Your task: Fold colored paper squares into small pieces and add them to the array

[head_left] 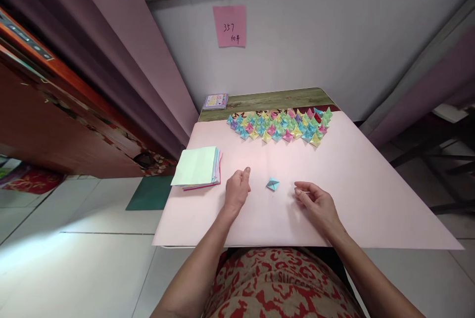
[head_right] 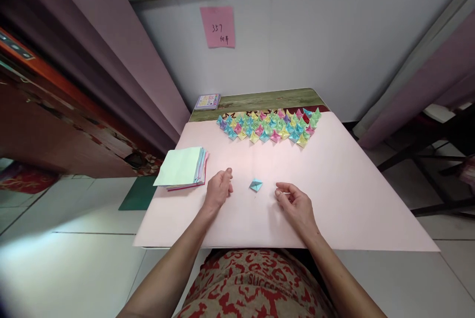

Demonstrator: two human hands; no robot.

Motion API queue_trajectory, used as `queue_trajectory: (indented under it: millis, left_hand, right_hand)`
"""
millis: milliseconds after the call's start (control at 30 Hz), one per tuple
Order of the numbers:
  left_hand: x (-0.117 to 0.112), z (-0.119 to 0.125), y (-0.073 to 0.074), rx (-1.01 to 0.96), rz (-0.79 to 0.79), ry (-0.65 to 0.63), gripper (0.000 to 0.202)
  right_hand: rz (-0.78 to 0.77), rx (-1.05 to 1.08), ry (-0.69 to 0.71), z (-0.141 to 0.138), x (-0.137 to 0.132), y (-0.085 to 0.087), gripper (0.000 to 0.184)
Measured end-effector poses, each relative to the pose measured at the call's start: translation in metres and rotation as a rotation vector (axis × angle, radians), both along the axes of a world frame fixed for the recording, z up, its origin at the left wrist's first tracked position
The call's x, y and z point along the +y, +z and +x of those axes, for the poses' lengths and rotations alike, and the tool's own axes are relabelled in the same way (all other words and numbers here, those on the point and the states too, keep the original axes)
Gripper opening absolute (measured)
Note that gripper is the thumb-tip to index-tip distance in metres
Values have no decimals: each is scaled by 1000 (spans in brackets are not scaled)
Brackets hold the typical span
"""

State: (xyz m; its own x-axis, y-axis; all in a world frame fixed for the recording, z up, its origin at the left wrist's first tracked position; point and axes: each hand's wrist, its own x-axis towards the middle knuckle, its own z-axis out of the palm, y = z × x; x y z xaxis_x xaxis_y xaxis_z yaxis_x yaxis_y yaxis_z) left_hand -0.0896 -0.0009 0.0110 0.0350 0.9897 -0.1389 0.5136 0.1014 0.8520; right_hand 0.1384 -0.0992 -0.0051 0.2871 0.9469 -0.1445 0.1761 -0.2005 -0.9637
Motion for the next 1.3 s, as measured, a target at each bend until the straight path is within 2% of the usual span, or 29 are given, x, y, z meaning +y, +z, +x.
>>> queue_trajectory:
  millis: [133,267,367,500,633,1067,1200,1300]
  left_hand:
    - [-4,-6,-4,-17,180,-32,26]
    - [-9,8,-6,-11,334,-155,6]
    - [-11,22,-10,19,399,-248,6]
    - [-12,34,-16,38,398,-315,11]
    - [-11,35,-17,67,395,-316,11]
    - [-10,16,-16,17,402,-260,12]
    - [-9,16,-15,21,410,-279,12]
    - [-8,18,-14,18,404,-308,13]
  right_hand:
    - [15,-88,4,-4,7,1,37]
    - [139,-302,50,-12,21,5,26]
    - [230,-415,119,-18,33,3,21]
    - [263,-509,173,-27,48,-2,20]
    - [260,-556,182,-31,54,-4,18]
    - [234,-408,18,-10,38,-5,26]
    - [265,-440,15,-9,39,-6,25]
    - [352,-512,87,-12,40,-2,23]
